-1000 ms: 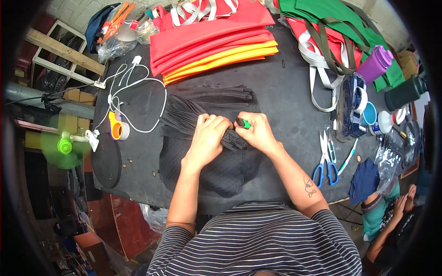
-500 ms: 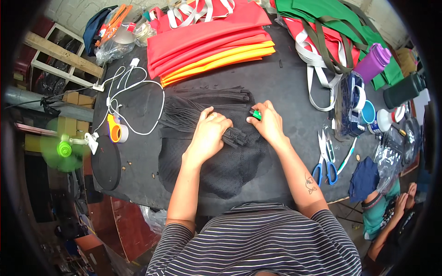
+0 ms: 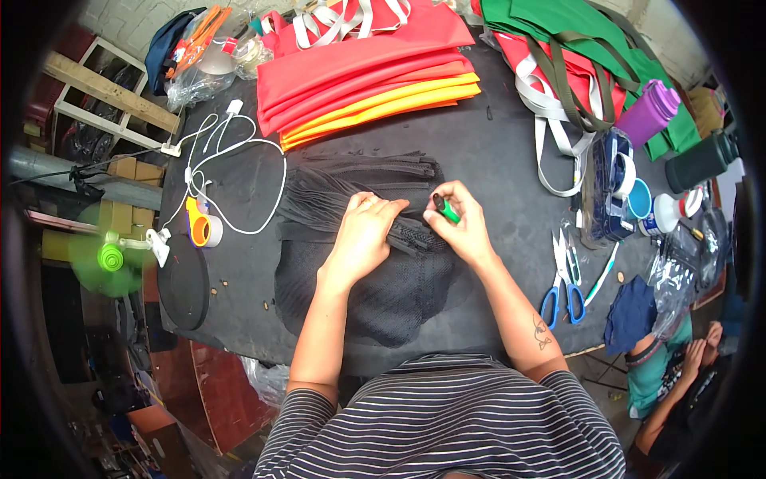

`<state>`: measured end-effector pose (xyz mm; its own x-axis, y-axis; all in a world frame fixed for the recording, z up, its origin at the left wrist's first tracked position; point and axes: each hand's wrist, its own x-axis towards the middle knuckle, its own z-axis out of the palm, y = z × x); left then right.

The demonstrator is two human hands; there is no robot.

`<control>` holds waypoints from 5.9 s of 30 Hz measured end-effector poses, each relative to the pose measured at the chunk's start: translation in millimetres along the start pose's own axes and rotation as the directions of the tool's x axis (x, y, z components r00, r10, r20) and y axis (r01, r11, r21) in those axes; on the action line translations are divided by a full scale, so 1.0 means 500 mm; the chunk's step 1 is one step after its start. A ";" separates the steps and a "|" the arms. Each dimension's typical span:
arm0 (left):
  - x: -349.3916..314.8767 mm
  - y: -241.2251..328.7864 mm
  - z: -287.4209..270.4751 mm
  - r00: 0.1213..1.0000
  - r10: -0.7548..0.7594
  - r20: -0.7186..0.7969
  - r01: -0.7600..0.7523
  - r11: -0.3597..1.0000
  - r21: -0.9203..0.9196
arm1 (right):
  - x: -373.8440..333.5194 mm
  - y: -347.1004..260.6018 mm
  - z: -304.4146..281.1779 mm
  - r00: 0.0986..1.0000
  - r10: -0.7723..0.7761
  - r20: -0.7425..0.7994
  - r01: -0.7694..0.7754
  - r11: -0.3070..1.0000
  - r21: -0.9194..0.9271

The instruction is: Sealing the edges of black mesh fabric pieces using a lighter.

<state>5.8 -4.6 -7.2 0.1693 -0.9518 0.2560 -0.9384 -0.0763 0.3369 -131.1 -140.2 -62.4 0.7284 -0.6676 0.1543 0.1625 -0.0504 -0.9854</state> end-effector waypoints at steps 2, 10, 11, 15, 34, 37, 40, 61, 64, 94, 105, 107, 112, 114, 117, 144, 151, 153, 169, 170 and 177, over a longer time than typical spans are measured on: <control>0.000 0.003 0.001 1.000 0.006 -0.005 -0.006 1.000 -0.006 | -0.003 0.029 -0.025 1.000 -0.009 -0.025 0.006 0.996 -0.092; -0.002 0.009 -0.004 1.000 -0.009 0.001 0.009 1.000 0.016 | -0.024 -0.020 -0.027 0.996 -0.073 0.049 0.085 0.949 -0.303; -0.002 0.010 -0.005 1.000 -0.008 0.002 0.008 1.000 0.016 | -0.024 -0.028 -0.026 0.997 -0.039 0.065 0.057 0.955 -0.291; -0.003 0.011 -0.007 1.000 -0.018 0.020 0.018 1.000 -0.014 | -0.018 -0.036 -0.028 0.996 0.040 0.084 -0.017 0.967 -0.255; -0.004 0.003 -0.004 0.998 0.010 0.058 -0.009 1.000 -0.023 | 0.032 0.053 -0.007 0.994 0.006 -0.107 -0.077 0.739 -0.669; 0.001 0.008 -0.005 0.999 0.043 0.019 -0.042 0.999 -0.032 | 0.039 0.053 -0.015 0.995 0.041 -0.090 -0.091 0.738 -0.669; 0.000 0.005 -0.007 0.999 0.047 0.013 -0.047 0.999 0.013 | 0.039 0.027 -0.017 0.990 0.133 -0.054 -0.141 0.818 -0.558; -0.006 0.012 -0.020 0.997 -0.009 0.077 0.012 0.999 -0.033 | -0.036 0.004 0.035 0.989 -0.062 -0.136 0.061 0.998 -0.017; -0.003 0.014 -0.023 0.993 -0.016 0.113 0.018 1.000 -0.020 | -0.030 0.015 0.029 0.962 -0.237 -0.133 0.231 0.971 -0.063; -0.020 0.017 -0.010 0.999 -0.037 -0.009 0.036 0.999 -0.014 | 0.044 0.039 0.017 0.996 0.017 -0.084 -0.068 0.752 -0.655; -0.011 0.012 -0.012 0.999 -0.020 0.038 0.020 1.000 -0.003 | 0.028 0.041 0.026 0.994 -0.110 0.003 0.109 0.982 -0.157; -0.002 0.015 -0.016 1.000 0.025 -0.006 -0.025 0.999 0.021 | 0.021 0.049 0.030 0.995 0.025 0.092 -0.026 1.000 0.010; -0.001 0.004 -0.008 0.997 -0.004 0.077 0.002 1.000 0.018 | 0.030 0.034 0.031 0.985 -0.007 0.171 -0.019 0.988 0.151; 0.000 0.006 -0.012 0.987 -0.044 0.152 0.040 0.999 0.026 | 0.041 0.042 0.028 1.000 0.001 0.012 -0.003 0.990 0.139; -0.003 0.013 -0.016 0.993 -0.033 0.114 0.029 0.999 0.040 | 0.072 0.029 0.024 0.950 -0.269 -0.156 0.187 0.894 -0.406; -0.007 0.014 -0.014 0.991 -0.049 -0.122 0.051 0.999 0.010 | 0.085 0.030 0.026 0.964 -0.149 -0.220 0.018 0.862 -0.506; -0.018 0.006 -0.019 0.998 -0.058 0.028 0.058 0.998 0.010 | 0.052 0.035 0.048 0.952 -0.273 -0.137 0.243 0.949 -0.202; -0.017 0.008 -0.018 0.997 -0.069 0.025 0.069 0.998 0.002 | 0.040 0.048 0.048 0.962 -0.246 -0.122 0.222 0.958 -0.182; -0.005 0.015 -0.038 0.987 -0.048 0.154 0.051 0.999 -0.016 | 0.022 0.049 0.030 0.762 -0.637 0.120 0.636 0.700 -0.325; -0.004 0.017 -0.039 0.985 -0.063 0.158 0.067 0.998 -0.020 | 0.021 0.051 0.030 0.762 -0.637 0.119 0.636 0.700 -0.326; -0.018 0.019 -0.028 0.997 -0.045 0.062 0.045 0.999 -0.013 | 0.015 0.049 0.036 0.851 -0.525 0.013 0.508 0.817 -0.275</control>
<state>-0.3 7.6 6.4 0.1919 -0.9640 0.1840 -0.9259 -0.1156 0.3597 -109.9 -132.9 -84.0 0.5437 -0.5318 0.6493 0.3198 -0.5840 -0.7461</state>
